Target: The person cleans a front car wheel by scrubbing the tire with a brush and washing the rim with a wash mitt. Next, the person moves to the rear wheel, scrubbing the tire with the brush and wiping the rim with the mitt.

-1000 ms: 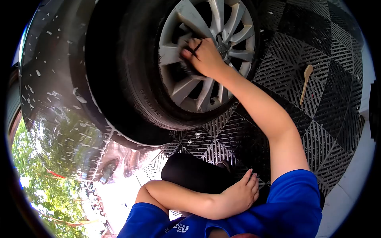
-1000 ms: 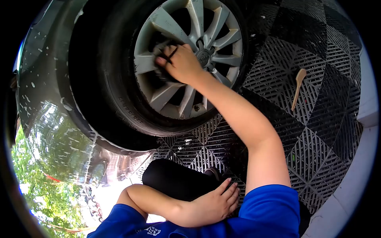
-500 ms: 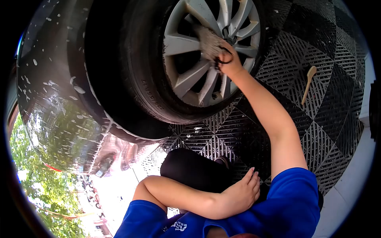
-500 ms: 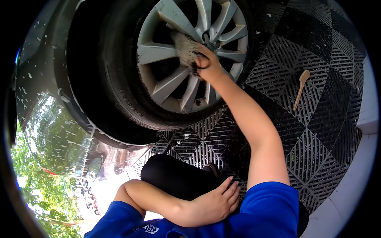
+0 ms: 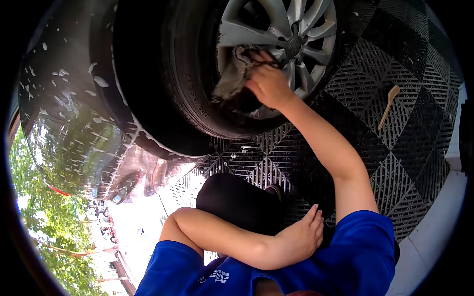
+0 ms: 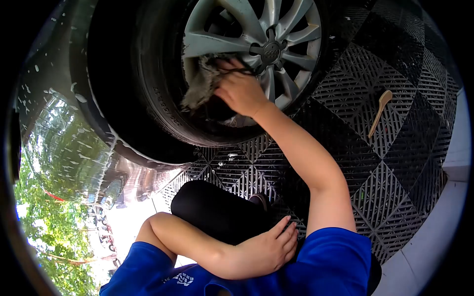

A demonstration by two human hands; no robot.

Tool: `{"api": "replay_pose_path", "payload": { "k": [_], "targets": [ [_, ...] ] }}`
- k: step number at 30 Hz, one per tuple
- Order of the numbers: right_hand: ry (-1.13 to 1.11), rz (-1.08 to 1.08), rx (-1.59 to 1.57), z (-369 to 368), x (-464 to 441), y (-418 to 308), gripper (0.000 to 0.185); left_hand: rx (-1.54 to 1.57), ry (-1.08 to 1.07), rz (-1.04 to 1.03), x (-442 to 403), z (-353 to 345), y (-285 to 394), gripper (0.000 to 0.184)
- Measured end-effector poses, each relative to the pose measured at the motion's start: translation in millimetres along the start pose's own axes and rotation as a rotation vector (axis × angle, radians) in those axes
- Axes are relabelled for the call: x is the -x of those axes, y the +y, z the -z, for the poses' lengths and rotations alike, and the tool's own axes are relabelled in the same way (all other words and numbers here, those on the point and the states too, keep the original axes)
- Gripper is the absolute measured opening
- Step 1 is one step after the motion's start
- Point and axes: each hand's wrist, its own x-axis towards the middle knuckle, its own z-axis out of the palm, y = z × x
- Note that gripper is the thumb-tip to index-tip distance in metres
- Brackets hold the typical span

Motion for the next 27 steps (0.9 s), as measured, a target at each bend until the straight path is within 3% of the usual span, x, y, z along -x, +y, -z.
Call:
{"api": "replay_pose_path", "payload": {
  "k": [1,3,4,6,12,18,20,22,24,25,26,27],
  "targets": [
    [0.000,0.000,0.003,-11,4,9,0.031,-0.002,-0.016,0.013,-1,-1,0,0.046],
    [0.746,0.146,0.011,-36,11,26,0.031,-0.014,-0.031,0.027,0,-2,1,0.046],
    [0.747,0.149,0.014,-44,10,27,0.031,-0.011,-0.021,0.024,2,0,3,0.045],
    [1.000,0.062,-0.116,-49,7,0,0.032,-0.007,-0.008,0.020,6,0,6,0.045],
    [0.804,0.005,-0.276,-46,-16,-104,0.045,0.001,0.018,-0.041,12,-1,8,0.043],
    [0.766,-0.037,-0.380,-32,-18,-99,0.052,0.035,0.035,-0.009,18,3,7,0.037],
    [0.650,-0.166,-0.501,-23,-21,-116,0.051,0.022,0.007,-0.018,19,4,7,0.037],
    [0.738,-0.091,-0.592,-20,-26,-119,0.050,0.032,0.015,-0.025,20,4,5,0.037],
    [0.755,-0.082,-0.157,-28,-27,-112,0.047,0.045,0.021,-0.026,21,2,4,0.038],
    [0.701,-0.097,-0.209,-29,-31,-102,0.033,0.044,0.018,-0.016,21,1,4,0.038],
    [0.798,0.014,-0.311,-27,-32,-89,0.020,0.044,0.016,-0.005,20,0,6,0.039],
    [0.762,0.003,-0.367,-26,-36,-83,0.018,0.050,0.017,-0.003,21,-1,9,0.039]
  ]
}}
